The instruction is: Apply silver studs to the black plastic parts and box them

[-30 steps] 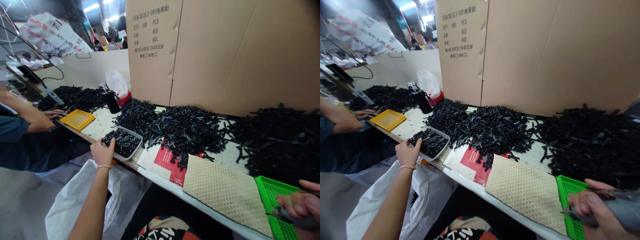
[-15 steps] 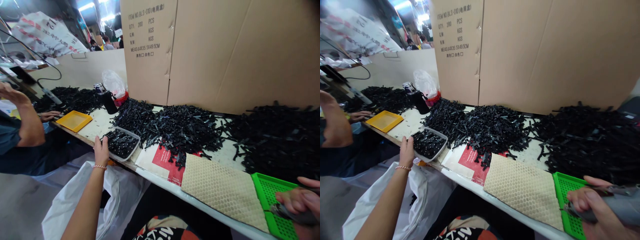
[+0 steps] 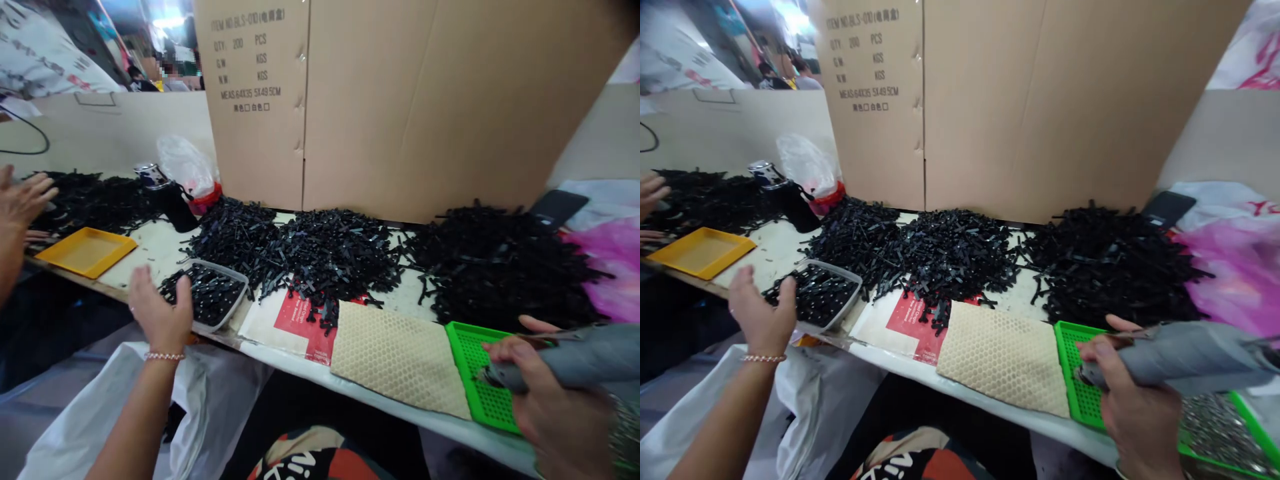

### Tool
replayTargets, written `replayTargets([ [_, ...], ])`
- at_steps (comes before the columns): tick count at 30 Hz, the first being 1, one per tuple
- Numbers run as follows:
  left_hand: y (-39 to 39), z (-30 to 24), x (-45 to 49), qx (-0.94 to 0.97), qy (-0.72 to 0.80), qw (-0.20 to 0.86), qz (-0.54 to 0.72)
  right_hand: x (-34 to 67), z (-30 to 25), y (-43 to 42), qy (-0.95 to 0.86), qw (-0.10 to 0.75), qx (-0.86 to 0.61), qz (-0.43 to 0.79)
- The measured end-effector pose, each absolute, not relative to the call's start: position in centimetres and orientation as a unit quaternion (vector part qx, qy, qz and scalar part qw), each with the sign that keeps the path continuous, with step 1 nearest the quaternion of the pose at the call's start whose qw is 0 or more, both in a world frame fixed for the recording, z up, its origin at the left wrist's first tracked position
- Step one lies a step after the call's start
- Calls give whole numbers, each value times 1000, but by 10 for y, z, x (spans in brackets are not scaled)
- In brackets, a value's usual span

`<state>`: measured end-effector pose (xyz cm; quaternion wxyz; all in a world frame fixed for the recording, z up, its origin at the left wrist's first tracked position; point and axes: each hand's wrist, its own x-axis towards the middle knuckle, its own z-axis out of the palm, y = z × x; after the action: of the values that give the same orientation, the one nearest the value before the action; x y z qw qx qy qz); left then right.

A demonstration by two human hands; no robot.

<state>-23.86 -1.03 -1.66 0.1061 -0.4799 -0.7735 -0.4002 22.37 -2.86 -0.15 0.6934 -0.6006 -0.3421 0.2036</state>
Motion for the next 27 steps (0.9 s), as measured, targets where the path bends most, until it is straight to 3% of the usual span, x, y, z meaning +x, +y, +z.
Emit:
replayTargets([
  [3,11,-11,-195,-638,-710,110,-276,227,-9,-33,-330,724,-566,216],
  [5,30,-13,-171,-695,-693,84,-170,226,-20,-45,-379,745,-537,111],
  [7,48,-16,-155,-697,-709,77,-80,221,-35,-65,-467,713,-522,-36],
  [9,62,-18,-149,-686,-723,83,-16,210,-47,-82,-583,614,-519,-118],
  [13,78,-14,-154,-699,-707,99,40,191,-49,-68,-769,409,-488,-55],
  [17,86,-9,-160,-692,-717,71,49,199,-28,-1,-806,237,-541,-23],
  [22,94,-3,-165,-651,-758,37,19,216,-13,60,-782,-61,-620,-16],
  [24,97,0,-168,-630,-775,40,-4,220,-13,70,-779,-137,-611,-14],
  [27,103,6,-174,-607,-792,30,-60,226,-16,77,-786,-172,-594,-4],
])
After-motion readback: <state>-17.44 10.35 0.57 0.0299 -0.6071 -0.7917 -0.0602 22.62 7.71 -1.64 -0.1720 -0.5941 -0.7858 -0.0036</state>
